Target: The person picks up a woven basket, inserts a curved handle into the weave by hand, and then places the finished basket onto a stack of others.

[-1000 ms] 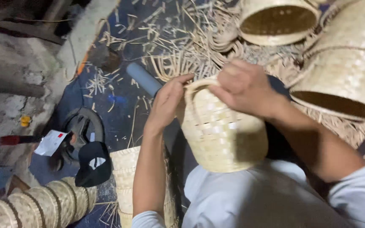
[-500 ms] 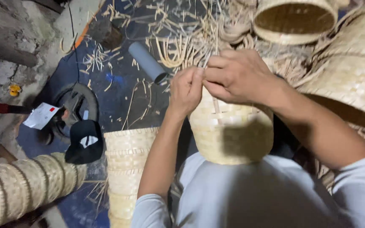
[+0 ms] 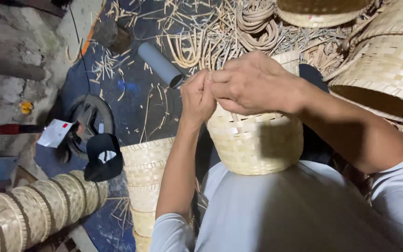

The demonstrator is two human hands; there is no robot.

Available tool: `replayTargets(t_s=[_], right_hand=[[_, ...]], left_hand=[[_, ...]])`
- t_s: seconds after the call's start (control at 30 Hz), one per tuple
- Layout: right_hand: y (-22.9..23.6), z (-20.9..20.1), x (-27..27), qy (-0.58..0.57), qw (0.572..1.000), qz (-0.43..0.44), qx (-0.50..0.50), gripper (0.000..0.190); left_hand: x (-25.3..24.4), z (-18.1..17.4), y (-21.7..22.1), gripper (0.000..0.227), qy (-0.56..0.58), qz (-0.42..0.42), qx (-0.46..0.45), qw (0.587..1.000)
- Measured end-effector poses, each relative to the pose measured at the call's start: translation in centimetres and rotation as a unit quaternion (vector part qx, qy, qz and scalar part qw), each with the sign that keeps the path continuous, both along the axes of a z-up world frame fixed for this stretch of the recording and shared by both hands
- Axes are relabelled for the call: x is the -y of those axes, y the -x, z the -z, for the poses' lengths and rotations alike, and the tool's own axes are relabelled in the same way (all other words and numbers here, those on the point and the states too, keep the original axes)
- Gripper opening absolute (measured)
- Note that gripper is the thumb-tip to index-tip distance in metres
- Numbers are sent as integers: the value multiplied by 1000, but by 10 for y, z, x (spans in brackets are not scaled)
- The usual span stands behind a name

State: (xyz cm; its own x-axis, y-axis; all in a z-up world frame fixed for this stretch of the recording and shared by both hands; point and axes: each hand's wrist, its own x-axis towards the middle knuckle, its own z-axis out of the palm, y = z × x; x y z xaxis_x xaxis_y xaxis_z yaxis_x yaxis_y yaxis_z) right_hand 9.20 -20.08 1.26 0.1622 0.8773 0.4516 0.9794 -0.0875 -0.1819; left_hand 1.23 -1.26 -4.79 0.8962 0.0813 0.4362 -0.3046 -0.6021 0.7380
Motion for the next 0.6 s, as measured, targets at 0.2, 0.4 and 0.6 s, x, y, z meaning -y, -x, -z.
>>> replayTargets(t_s=[0.2,0.4,0.6], right_hand=[[-11,6,-3,-182,973,56,-133,27],[-25,35,23,-114,971,188,-93,39],[-11,50,13,-168,968,182,-36,41]], left_hand=[[-27,25,-5,33,64,-42,-77,994],[-55,18,10,39,68,-33,-171,982],[-28,-1,-7,49,0,44,-66,997]])
